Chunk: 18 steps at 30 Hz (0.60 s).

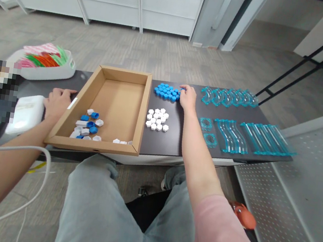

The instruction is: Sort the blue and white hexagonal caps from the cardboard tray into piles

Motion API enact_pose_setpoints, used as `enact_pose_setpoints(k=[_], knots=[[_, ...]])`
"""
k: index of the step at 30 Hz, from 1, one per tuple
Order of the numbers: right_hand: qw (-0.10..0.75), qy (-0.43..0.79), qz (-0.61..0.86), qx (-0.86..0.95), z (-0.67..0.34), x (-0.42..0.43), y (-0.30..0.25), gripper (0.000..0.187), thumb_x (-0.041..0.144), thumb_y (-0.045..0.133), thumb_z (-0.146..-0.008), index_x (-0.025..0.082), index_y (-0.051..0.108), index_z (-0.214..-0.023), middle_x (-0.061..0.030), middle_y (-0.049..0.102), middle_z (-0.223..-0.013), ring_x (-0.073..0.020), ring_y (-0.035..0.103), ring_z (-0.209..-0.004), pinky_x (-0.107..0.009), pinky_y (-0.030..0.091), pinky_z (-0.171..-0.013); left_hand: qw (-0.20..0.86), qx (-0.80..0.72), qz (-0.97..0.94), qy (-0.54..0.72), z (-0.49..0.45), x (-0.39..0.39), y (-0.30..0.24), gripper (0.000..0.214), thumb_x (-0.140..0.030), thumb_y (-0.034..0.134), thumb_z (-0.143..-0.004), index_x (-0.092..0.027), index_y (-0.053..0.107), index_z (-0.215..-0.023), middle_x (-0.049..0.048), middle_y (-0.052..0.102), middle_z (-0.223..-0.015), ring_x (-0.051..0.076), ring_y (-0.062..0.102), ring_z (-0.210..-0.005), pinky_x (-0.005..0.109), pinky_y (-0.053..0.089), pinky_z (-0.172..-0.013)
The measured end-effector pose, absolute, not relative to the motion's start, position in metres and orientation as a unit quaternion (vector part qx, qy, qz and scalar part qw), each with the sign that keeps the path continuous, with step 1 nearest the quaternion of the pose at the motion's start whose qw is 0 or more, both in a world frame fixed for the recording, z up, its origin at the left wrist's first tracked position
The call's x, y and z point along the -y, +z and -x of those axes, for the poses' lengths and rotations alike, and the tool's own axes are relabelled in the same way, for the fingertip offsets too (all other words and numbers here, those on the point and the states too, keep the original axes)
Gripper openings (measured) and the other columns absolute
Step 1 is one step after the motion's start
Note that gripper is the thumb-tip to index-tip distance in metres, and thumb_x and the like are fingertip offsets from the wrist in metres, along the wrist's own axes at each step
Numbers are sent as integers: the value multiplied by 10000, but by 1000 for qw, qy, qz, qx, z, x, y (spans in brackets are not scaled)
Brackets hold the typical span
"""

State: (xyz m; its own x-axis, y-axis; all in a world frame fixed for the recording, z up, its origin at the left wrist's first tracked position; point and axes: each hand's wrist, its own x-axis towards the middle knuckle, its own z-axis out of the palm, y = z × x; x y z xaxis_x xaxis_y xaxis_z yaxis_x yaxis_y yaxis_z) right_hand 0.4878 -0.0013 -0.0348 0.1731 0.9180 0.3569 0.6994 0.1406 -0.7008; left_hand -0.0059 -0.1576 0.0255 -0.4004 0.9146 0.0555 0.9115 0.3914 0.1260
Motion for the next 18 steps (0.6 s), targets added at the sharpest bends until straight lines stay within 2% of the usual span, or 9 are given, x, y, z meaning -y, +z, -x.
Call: enact_pose_setpoints(k=[4, 10, 14, 18], knots=[[391, 144, 636, 650, -485, 1, -31, 417, 130, 478, -1025, 218, 872, -1130, -158, 870, -1270, -353, 760, -1376, -569, 509, -1351, 16, -833, -549, 68, 7, 156, 26, 678, -352, 388, -1057, -243, 663, -1667, 296, 610, -1649, 484, 580, -1559, 627, 467, -1294], [435, 158, 647, 606, -486, 3, -29, 420, 152, 445, -1040, 224, 821, -1212, -151, 860, -1317, -324, 746, -1375, -533, 522, -1313, 26, -831, -552, 68, 8, 157, 25, 642, -391, 354, -1114, -241, 638, -1670, 285, 585, -1687, 476, 545, -1576, 623, 436, -1320], [460, 128, 642, 600, -483, 7, -24, 317, 191, 477, -1073, 247, 767, -1187, -143, 817, -1287, -321, 724, -1317, -534, 519, -1280, 36, -832, -550, 64, 7, 159, 26, 645, -412, 316, -1133, -236, 613, -1678, 279, 546, -1711, 477, 518, -1595, 623, 413, -1327], [474, 102, 569, 664, -462, 21, -10, 212, 292, 553, -1132, 272, 756, -1191, -117, 765, -1236, -311, 706, -1207, -508, 538, -1200, 48, -825, -557, 80, 5, 160, 29, 625, -395, 379, -1138, -190, 616, -1678, 298, 535, -1706, 484, 507, -1577, 616, 410, -1302]])
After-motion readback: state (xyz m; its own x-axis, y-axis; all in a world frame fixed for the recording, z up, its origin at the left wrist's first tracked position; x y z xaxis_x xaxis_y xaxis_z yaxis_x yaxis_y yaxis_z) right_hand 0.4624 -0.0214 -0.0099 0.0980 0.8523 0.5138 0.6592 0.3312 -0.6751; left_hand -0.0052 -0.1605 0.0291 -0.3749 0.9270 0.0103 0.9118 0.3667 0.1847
